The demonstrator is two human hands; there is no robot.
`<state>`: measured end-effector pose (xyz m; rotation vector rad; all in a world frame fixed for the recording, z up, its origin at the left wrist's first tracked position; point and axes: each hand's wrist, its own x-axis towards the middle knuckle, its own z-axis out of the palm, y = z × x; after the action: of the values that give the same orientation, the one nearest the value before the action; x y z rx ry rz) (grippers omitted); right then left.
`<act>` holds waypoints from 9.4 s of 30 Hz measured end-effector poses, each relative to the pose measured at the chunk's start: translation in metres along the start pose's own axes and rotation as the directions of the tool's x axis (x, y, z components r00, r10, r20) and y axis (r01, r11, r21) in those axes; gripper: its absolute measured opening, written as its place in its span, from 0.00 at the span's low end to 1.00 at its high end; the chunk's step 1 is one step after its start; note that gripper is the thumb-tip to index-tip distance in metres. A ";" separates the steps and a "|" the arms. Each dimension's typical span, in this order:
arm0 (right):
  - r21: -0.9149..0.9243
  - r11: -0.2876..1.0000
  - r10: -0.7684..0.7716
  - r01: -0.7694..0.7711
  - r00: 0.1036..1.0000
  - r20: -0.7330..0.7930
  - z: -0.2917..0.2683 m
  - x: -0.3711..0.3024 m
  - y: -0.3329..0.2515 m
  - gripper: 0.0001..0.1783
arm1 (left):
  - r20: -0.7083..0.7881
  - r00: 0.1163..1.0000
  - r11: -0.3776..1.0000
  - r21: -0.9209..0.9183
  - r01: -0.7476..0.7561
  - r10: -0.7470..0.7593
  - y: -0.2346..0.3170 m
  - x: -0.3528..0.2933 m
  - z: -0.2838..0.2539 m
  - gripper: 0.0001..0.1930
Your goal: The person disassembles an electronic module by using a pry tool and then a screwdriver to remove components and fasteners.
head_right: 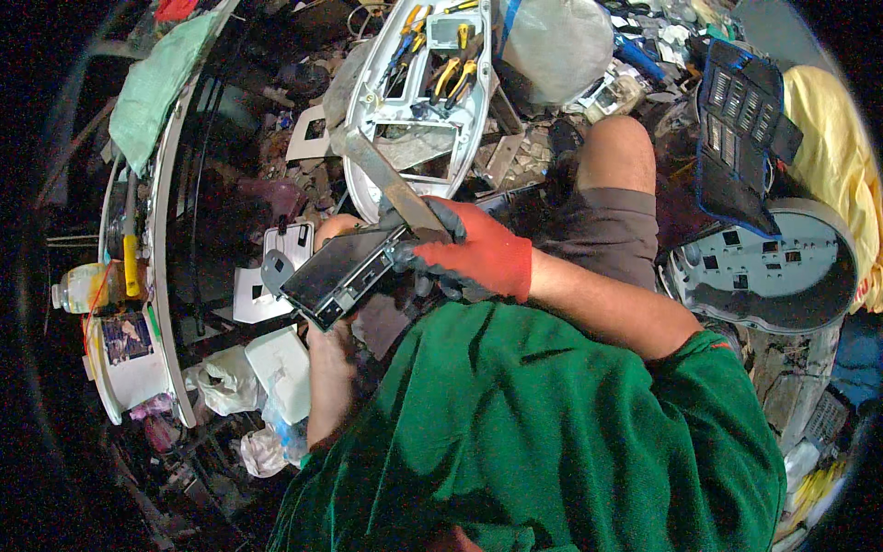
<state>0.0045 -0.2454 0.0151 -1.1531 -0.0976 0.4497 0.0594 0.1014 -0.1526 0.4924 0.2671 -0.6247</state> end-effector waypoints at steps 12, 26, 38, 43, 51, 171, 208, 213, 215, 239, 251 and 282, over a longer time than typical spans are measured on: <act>-0.019 1.000 -0.013 0.015 0.996 0.091 -0.006 0.004 -0.003 0.33 | -0.228 0.955 0.971 0.189 -0.149 0.191 -0.035 -0.023 0.093 0.29; -0.163 0.966 -0.179 0.200 0.975 0.134 -0.001 -0.005 0.005 0.35 | 0.005 0.968 0.927 0.287 -0.241 0.250 -0.031 -0.036 0.147 0.24; -0.016 1.000 0.011 -0.009 0.987 0.158 0.006 -0.001 -0.003 0.33 | -0.101 0.958 0.944 0.226 -0.242 0.270 -0.044 -0.057 0.140 0.23; -0.020 0.997 -0.068 0.073 0.981 0.182 0.011 0.004 0.001 0.33 | -0.062 0.967 0.948 0.222 -0.229 0.248 -0.045 -0.061 0.130 0.23; -0.058 0.998 0.004 0.003 0.993 0.121 0.015 0.007 -0.004 0.27 | 0.051 0.983 0.972 0.147 -0.182 0.176 -0.046 -0.059 0.095 0.24; 0.176 0.965 0.223 -0.196 0.963 -0.150 0.000 0.053 0.040 0.26 | -0.006 0.850 0.826 0.238 -0.510 0.526 -0.037 -0.086 0.131 0.21; -0.925 0.156 0.401 0.348 0.833 0.381 -0.034 0.004 -0.066 0.27 | 0.040 0.757 0.752 0.094 -0.652 0.652 -0.012 -0.069 0.123 0.25; -0.928 0.115 0.493 0.356 0.790 0.364 -0.029 0.022 -0.071 0.24 | 0.043 0.756 0.752 0.083 -0.654 0.653 -0.012 -0.067 0.120 0.26; -0.931 0.109 0.510 0.348 0.784 0.353 -0.027 0.027 -0.071 0.22 | 0.044 0.757 0.753 0.077 -0.653 0.652 -0.013 -0.066 0.120 0.26; -0.981 0.066 0.425 0.185 0.884 0.195 -0.001 0.053 0.037 0.26 | -0.003 0.760 0.759 -0.043 -0.649 0.650 -0.005 -0.069 0.110 0.23; -0.979 0.164 0.152 0.118 0.978 0.143 -0.006 0.022 0.060 0.27 | -0.010 0.747 0.746 -0.063 -0.663 0.664 -0.007 -0.066 0.104 0.23; -0.849 0.210 0.280 0.486 0.802 0.528 0.026 0.038 -0.015 0.25 | 0.011 0.788 0.788 0.000 -0.615 0.615 0.001 -0.084 0.138 0.23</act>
<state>0.0354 -0.2136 0.0336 -2.2548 -1.2347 0.6254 0.0074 0.0723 -0.0020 0.5429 0.0799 0.0177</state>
